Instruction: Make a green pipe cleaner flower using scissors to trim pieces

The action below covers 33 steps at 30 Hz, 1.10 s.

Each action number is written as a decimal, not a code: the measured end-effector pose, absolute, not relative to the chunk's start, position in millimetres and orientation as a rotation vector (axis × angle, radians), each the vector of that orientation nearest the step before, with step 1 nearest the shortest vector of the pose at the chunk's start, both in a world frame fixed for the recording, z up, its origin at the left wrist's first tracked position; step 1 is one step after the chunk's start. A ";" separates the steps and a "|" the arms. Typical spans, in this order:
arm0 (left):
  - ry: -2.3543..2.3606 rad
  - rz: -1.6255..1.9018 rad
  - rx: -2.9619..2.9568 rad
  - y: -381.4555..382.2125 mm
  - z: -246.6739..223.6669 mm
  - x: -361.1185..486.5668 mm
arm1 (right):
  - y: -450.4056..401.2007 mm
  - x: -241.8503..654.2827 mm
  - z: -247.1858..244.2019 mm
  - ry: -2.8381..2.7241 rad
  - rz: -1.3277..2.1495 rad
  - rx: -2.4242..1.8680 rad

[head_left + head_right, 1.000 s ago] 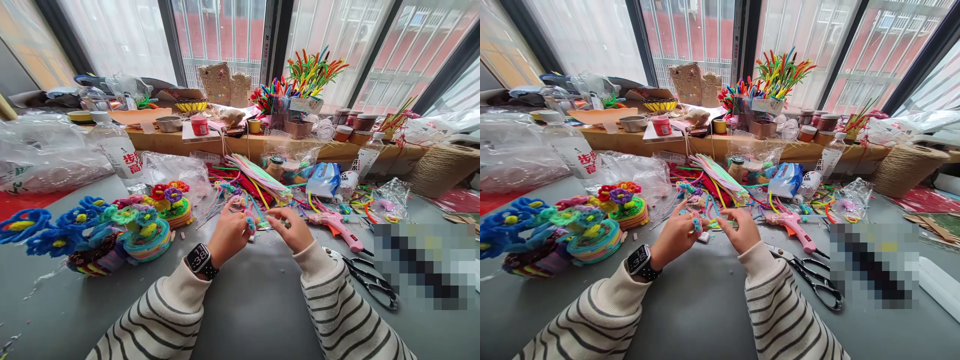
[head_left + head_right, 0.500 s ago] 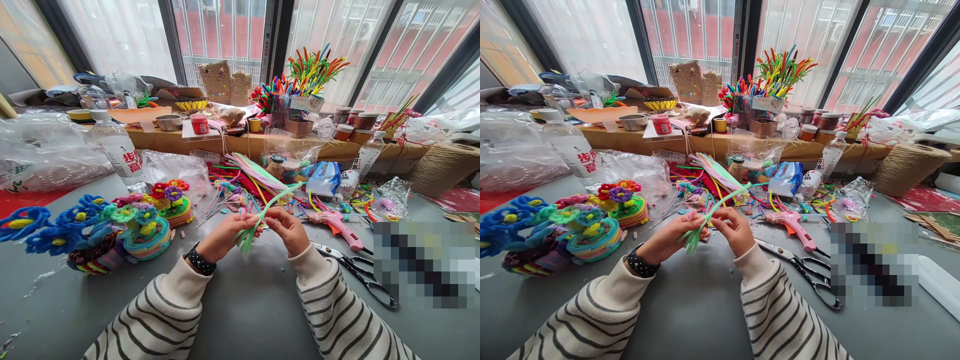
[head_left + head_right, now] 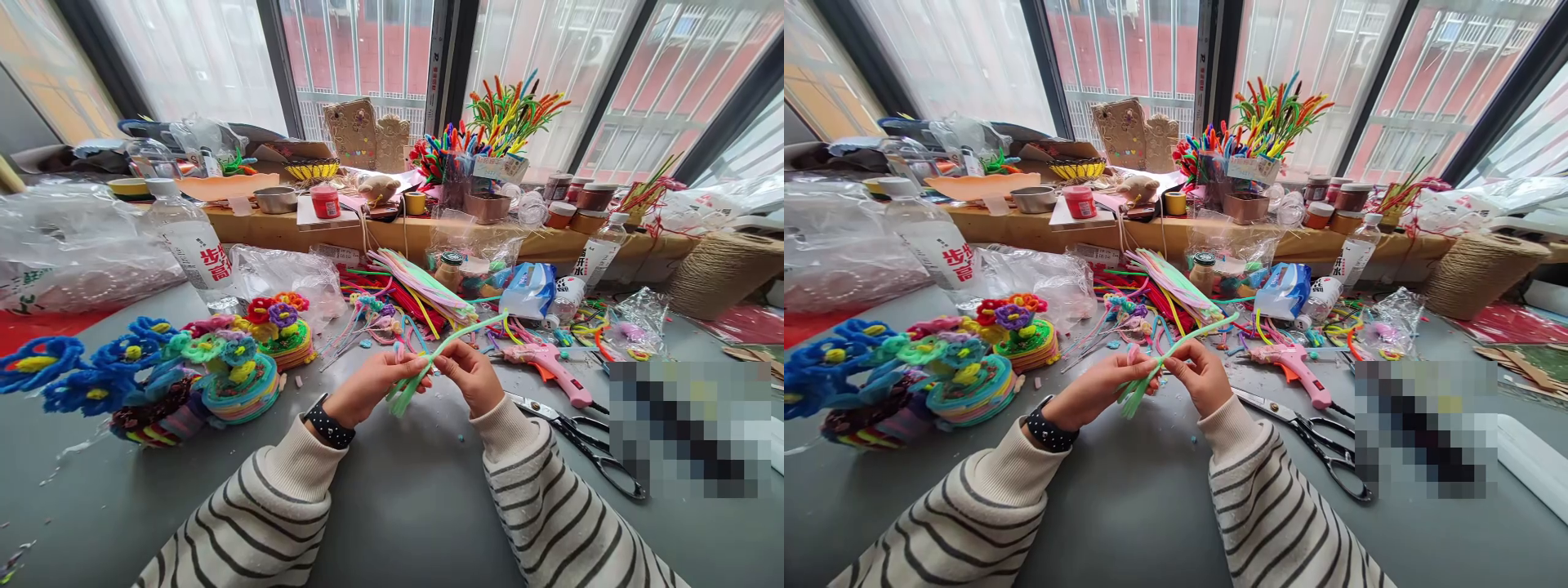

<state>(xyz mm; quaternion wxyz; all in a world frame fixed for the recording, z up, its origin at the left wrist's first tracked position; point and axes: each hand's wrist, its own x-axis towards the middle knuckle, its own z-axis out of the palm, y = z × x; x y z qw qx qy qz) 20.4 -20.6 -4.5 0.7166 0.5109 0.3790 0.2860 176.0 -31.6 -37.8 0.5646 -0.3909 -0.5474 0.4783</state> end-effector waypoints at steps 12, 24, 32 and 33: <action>0.848 0.489 1.434 -22.6 -6.2 25.7 | -28.5 177.4 -37.4 -1.078 1.098 -1.030; 0.847 0.524 1.498 -20.2 -9.2 26.0 | -35.3 173.3 -30.4 -1.322 1.061 -1.087; 0.663 0.407 1.457 -24.8 -2.5 26.8 | -38.4 168.7 -33.6 -1.259 1.137 -1.083; 0.698 0.452 1.508 -24.0 -5.1 26.8 | -39.0 169.2 -32.2 -1.310 1.065 -1.102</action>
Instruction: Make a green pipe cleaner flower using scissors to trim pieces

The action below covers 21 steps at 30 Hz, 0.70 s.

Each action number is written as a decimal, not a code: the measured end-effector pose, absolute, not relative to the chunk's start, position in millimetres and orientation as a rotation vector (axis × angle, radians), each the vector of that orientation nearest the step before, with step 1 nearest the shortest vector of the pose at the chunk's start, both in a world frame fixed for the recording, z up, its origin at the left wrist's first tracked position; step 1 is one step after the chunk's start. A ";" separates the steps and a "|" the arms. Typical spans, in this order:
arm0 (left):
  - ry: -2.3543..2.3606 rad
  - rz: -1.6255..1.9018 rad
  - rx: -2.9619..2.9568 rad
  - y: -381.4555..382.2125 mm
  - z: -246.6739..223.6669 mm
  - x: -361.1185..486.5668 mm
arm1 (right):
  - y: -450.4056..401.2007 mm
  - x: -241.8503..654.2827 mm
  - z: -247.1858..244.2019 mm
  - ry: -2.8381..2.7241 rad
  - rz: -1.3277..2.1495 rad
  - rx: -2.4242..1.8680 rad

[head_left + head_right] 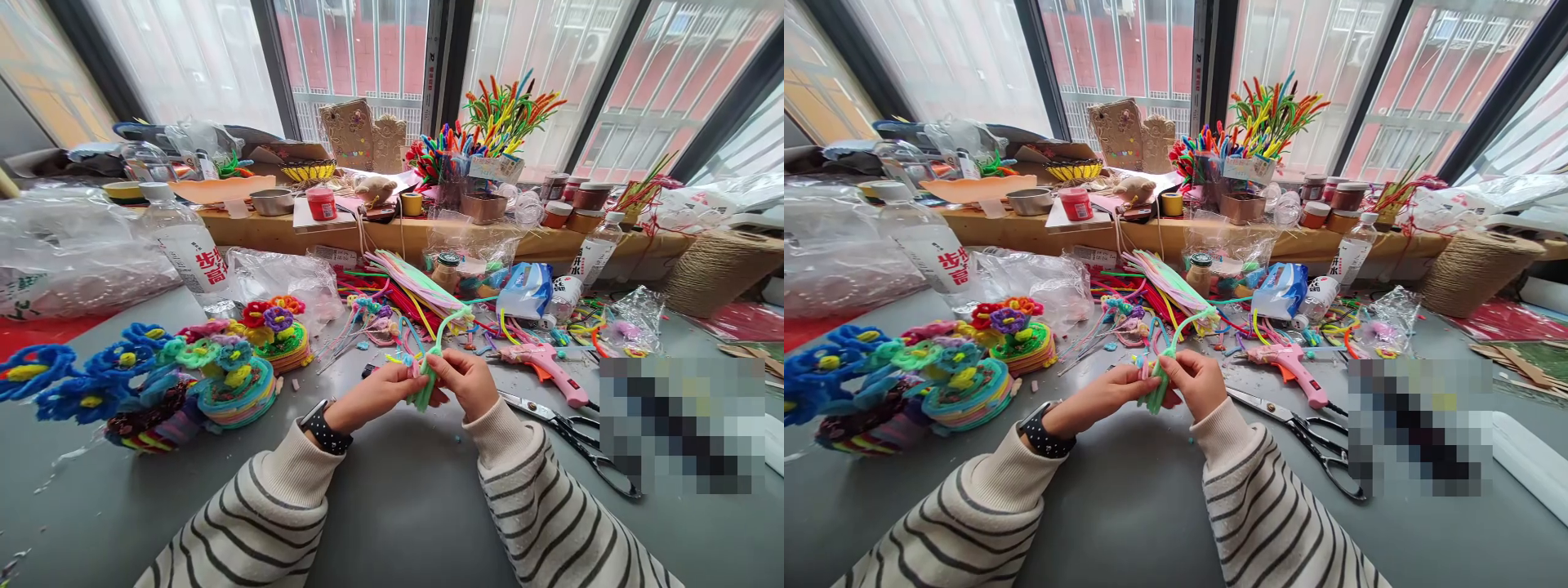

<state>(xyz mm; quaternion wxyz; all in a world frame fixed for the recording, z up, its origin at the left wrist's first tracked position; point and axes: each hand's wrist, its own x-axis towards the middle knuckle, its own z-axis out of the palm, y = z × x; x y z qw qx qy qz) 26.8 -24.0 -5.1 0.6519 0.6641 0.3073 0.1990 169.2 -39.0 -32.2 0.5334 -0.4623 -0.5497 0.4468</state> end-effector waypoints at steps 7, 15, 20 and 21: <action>0.877 0.614 1.840 -20.4 -16.3 26.3 | -45.4 170.7 -22.1 -1.636 0.572 -1.124; 0.627 0.460 1.688 -26.7 0.8 27.7 | -44.1 169.0 -25.5 -1.416 0.897 -1.056; 0.691 0.491 1.515 -27.5 -1.9 29.2 | -37.0 171.2 -28.5 -1.107 1.303 -0.922; 0.712 0.495 1.504 -27.4 -2.9 29.0 | -35.7 171.8 -28.9 -1.038 1.332 -0.908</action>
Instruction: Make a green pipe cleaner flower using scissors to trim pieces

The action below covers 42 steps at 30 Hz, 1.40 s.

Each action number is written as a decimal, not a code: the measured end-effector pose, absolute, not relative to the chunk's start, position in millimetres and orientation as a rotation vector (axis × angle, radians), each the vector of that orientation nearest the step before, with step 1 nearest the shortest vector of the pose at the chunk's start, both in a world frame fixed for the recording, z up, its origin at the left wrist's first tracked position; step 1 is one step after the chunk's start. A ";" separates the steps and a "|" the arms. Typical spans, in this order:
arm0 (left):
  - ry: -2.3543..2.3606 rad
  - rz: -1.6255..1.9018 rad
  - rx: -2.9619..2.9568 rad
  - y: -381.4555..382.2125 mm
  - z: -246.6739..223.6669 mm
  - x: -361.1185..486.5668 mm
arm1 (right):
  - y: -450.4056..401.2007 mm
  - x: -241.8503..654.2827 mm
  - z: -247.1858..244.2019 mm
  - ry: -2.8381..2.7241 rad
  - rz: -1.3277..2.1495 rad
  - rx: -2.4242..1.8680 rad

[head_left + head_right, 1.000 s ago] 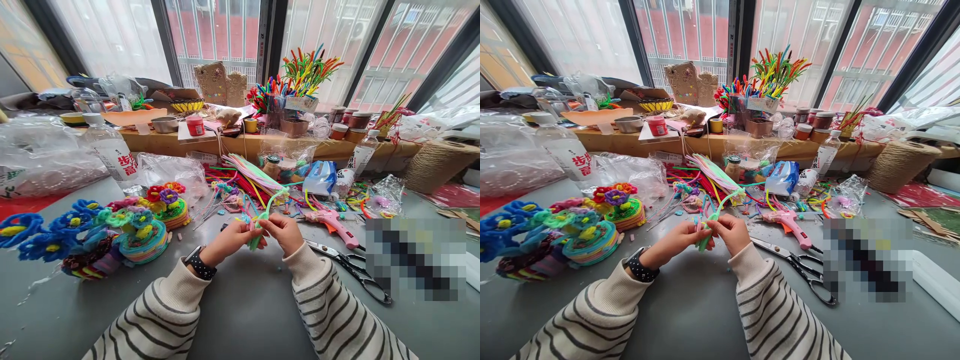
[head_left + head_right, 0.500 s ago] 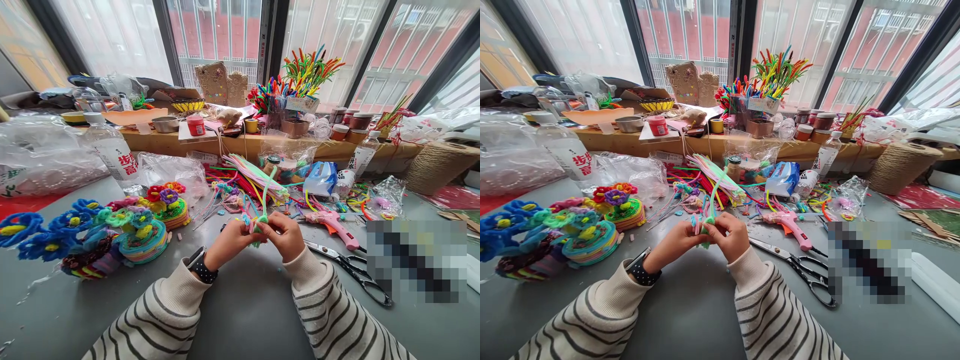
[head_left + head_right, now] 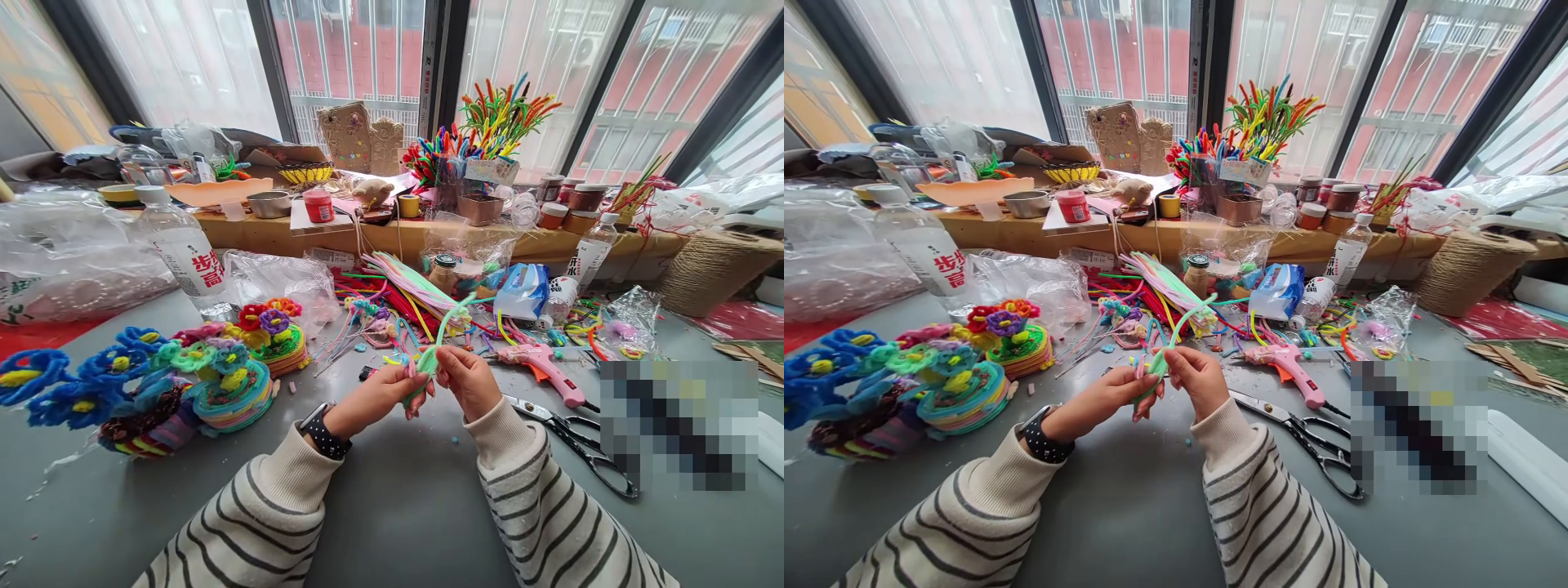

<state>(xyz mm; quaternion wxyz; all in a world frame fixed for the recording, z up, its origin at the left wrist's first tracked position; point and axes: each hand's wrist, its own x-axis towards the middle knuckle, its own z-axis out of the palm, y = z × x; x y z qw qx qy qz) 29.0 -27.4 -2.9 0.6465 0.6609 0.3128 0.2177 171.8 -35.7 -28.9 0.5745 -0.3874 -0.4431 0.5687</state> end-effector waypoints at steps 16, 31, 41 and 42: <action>0.729 0.415 1.506 -21.0 -10.6 26.2 | -29.6 179.6 -35.2 -0.942 1.116 -0.969; 0.782 0.654 1.404 -21.7 -7.4 25.8 | -33.5 178.1 -30.1 -1.253 1.135 -1.036; 0.705 0.670 1.160 -20.1 -8.0 22.1 | -36.5 178.0 -25.0 -1.396 1.024 -1.002; 0.715 0.679 1.175 -20.3 -7.6 22.2 | -36.6 177.7 -25.4 -1.412 0.997 -1.013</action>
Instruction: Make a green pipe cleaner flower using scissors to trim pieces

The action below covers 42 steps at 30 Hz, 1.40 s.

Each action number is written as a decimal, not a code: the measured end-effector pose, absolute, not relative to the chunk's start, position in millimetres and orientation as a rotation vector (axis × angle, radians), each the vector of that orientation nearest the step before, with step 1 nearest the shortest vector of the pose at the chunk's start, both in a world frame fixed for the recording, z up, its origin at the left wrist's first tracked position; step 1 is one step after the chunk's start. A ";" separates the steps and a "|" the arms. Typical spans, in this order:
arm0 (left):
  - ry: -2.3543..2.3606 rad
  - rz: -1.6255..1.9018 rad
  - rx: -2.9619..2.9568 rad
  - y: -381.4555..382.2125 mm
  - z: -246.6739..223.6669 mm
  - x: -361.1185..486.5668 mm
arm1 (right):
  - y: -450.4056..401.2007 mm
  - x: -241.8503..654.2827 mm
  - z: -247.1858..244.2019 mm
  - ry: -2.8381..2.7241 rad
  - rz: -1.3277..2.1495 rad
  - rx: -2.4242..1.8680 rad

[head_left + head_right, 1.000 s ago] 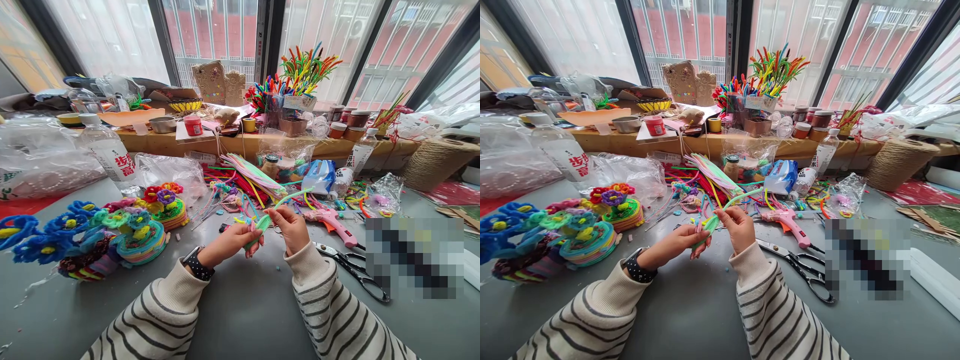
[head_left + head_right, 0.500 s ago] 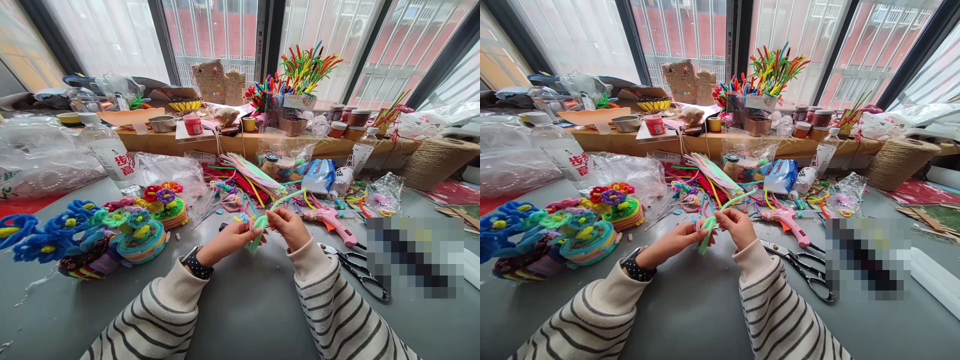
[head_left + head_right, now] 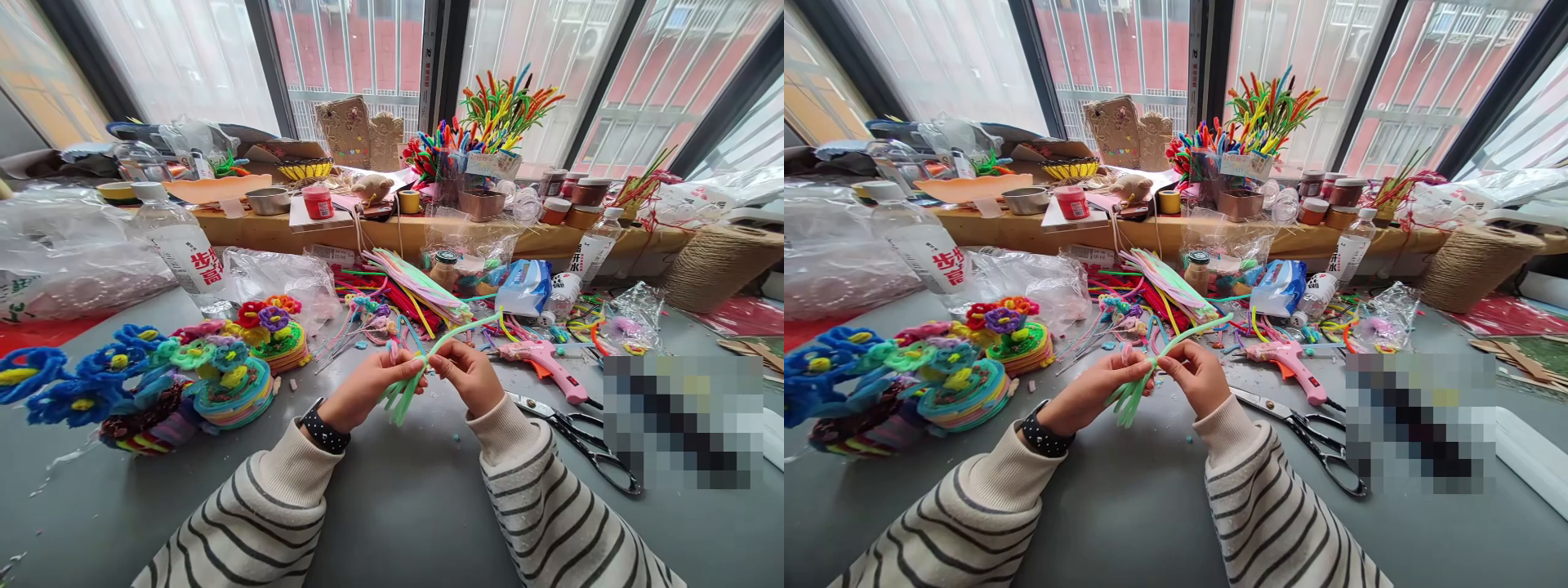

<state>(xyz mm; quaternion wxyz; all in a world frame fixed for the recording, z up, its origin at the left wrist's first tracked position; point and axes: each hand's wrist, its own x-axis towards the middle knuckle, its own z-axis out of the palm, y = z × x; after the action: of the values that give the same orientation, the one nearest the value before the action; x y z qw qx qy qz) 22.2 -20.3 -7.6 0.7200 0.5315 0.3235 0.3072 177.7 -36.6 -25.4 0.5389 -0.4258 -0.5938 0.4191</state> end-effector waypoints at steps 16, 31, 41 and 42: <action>0.611 0.600 1.047 -18.7 -10.7 19.3 | -38.7 176.7 -26.3 -1.446 1.062 -0.888; 0.863 0.899 1.509 -22.9 -11.9 32.3 | -36.9 171.7 -33.4 -1.342 0.845 -1.149; 0.894 0.792 1.245 -25.4 -3.1 27.2 | -36.1 173.0 -32.1 -1.294 1.024 -1.002; 0.884 0.790 1.235 -25.6 -2.7 26.9 | -35.9 173.2 -31.7 -1.288 1.051 -0.982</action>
<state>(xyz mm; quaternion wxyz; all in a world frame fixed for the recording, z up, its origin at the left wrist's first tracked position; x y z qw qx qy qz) 26.9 -25.6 -2.7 0.6555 0.5448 0.3899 0.3485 173.2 -35.9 -31.7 0.5691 -0.4184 -0.5484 0.4475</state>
